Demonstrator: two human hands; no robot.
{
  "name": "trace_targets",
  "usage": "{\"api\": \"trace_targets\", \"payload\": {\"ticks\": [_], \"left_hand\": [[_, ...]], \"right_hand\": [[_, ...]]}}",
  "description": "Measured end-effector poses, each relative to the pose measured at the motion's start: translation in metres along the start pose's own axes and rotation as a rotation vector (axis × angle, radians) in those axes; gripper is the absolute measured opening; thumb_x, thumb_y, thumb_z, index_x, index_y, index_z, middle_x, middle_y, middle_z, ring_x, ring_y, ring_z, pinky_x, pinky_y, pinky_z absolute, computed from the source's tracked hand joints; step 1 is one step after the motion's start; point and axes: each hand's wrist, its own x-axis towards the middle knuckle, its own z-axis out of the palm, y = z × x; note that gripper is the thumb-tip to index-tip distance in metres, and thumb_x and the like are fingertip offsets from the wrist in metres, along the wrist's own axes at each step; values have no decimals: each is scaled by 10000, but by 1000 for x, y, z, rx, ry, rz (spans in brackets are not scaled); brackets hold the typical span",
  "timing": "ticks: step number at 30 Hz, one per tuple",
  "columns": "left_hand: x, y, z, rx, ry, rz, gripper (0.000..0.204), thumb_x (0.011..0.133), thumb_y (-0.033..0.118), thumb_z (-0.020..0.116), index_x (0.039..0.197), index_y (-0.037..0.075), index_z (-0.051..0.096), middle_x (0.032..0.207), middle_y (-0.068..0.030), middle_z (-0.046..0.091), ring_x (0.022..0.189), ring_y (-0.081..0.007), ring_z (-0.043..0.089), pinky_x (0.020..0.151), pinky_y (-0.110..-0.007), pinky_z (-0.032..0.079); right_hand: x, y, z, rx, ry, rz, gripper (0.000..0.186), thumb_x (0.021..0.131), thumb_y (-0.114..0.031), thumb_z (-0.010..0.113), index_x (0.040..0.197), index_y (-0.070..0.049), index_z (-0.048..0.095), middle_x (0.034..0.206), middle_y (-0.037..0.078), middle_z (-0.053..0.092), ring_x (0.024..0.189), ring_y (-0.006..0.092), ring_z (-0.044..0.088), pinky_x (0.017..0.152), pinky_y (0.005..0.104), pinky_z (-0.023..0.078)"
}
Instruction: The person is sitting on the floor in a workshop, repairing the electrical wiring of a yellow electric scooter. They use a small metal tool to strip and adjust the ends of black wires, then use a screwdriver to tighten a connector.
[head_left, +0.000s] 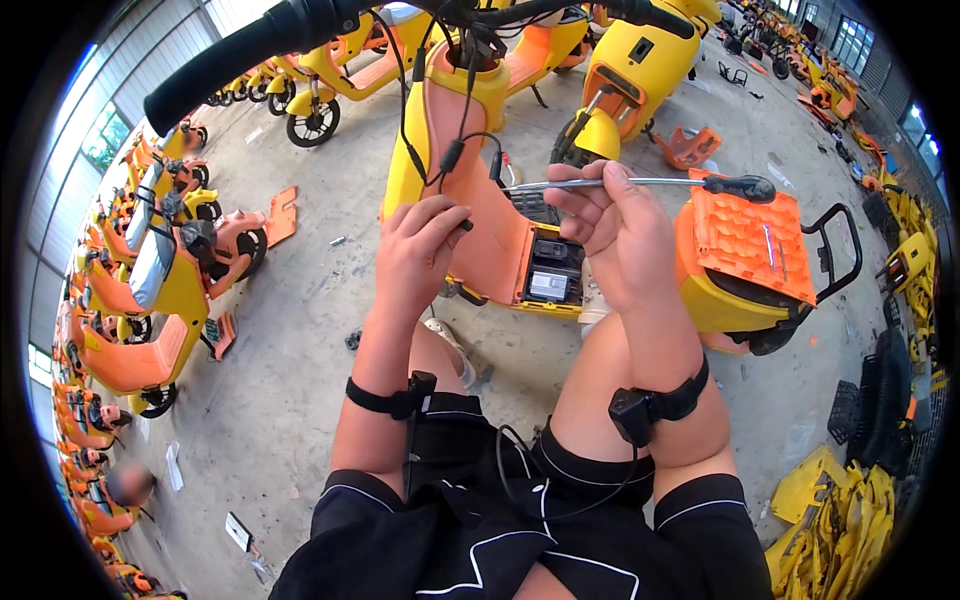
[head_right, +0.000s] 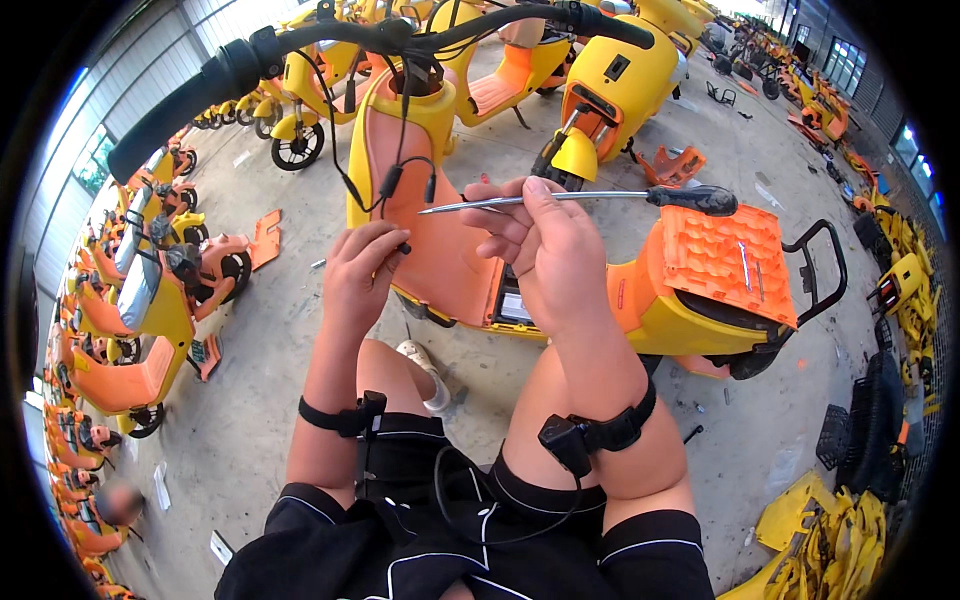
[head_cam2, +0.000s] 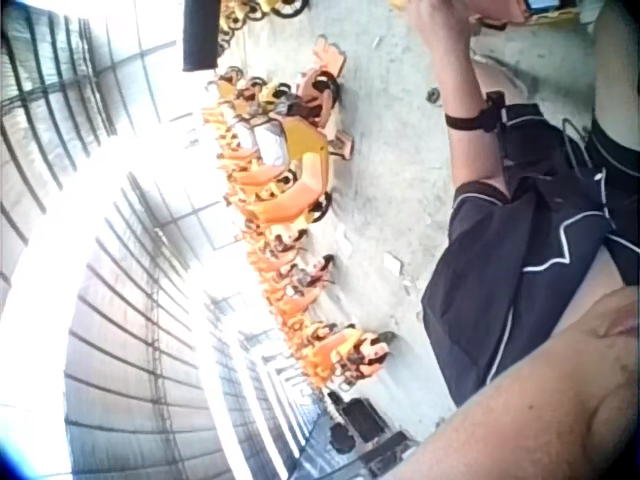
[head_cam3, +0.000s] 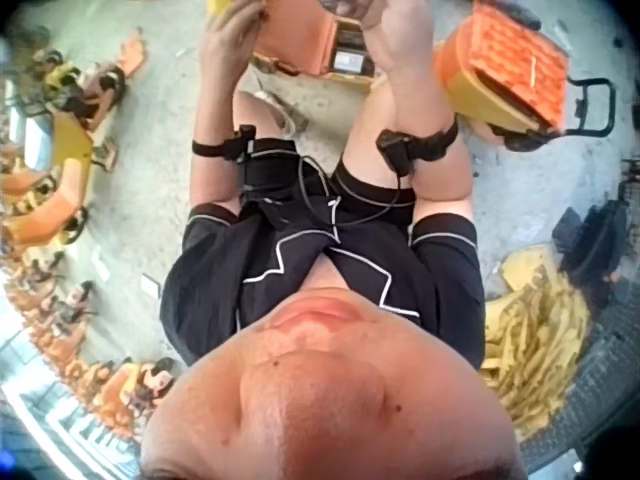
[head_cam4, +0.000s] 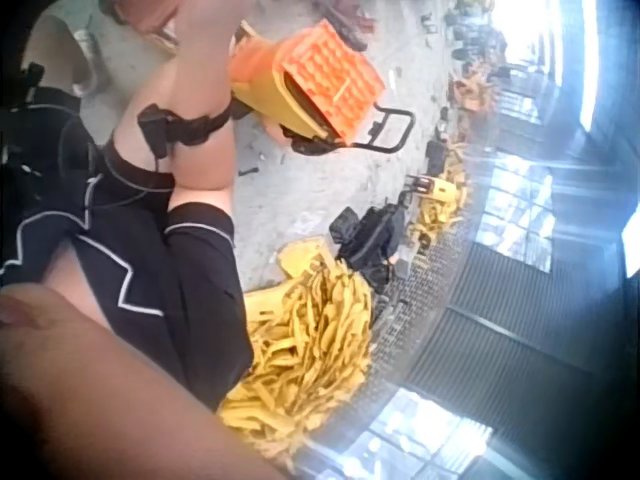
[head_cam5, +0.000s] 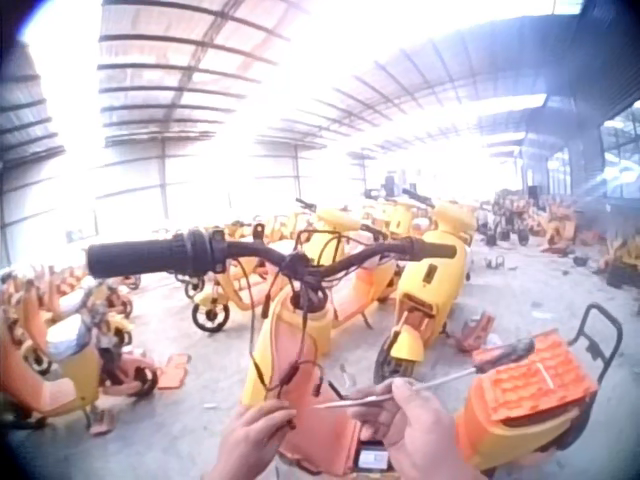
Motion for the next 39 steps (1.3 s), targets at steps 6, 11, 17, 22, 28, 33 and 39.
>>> {"api": "trace_targets", "payload": {"ticks": [6, 11, 17, 22, 28, 33, 39], "left_hand": [[17, 38, 1, -437, 68, -200, 230, 949, 77, 647, 1177, 45, 631, 966, -50, 648, 835, -159, 580, 769, -273, 475], [28, 62, -4, -619, 26, -262, 222, 1007, 125, 593, 1197, 10, 608, 962, -41, 631, 835, -120, 567, 770, -254, 464], [27, 78, -2, -739, 109, -258, 214, 943, 40, 641, 1154, 5, 650, 955, -87, 621, 820, -176, 583, 736, -283, 479], [20, 84, -9, -901, 90, -434, 207, 988, 119, 617, 1147, -13, 636, 985, -79, 600, 847, -151, 577, 754, -254, 457], [25, 90, -8, -913, 115, -393, 219, 994, 150, 622, 1146, -6, 640, 993, -69, 593, 842, -118, 569, 744, -240, 450], [24, 95, -6, -895, 141, -445, 220, 979, 152, 648, 1137, 0, 653, 988, -65, 595, 817, -104, 567, 728, -232, 448], [29, 99, -4, -828, 211, -354, 204, 948, 136, 688, 1106, 8, 679, 950, -53, 600, 749, -94, 556, 703, -233, 447]], "right_hand": [[-3, 1, 0, -26, 56, -65, 133, 1026, -160, 566, 1066, -34, 561, 1115, 180, 682, 969, 247, 708, 779, 330, 589], [-1, -1, 14, -83, 29, -221, 135, 1013, -108, 578, 1111, -40, 516, 1092, 193, 679, 992, 267, 703, 803, 347, 592], [-15, 2, 27, -245, -115, -404, 177, 1019, -63, 537, 1162, -22, 439, 1071, 214, 673, 1050, 315, 688, 889, 380, 595], [-18, 2, 25, -270, -210, -422, 180, 1015, -72, 536, 1182, -43, 472, 1070, 172, 635, 1105, 363, 652, 917, 429, 592], [-19, 4, 23, -379, -276, -538, 202, 1011, -108, 565, 1178, -53, 467, 1039, 169, 649, 1057, 358, 657, 945, 479, 536], [-24, 4, 27, -436, -268, -606, 219, 1004, -124, 579, 1178, -53, 464, 1017, 173, 651, 1021, 353, 651, 954, 508, 505], [-27, 0, 28, -468, -254, -635, 233, 1001, -145, 588, 1176, -54, 464, 987, 167, 642, 991, 327, 644, 937, 482, 504]]}}
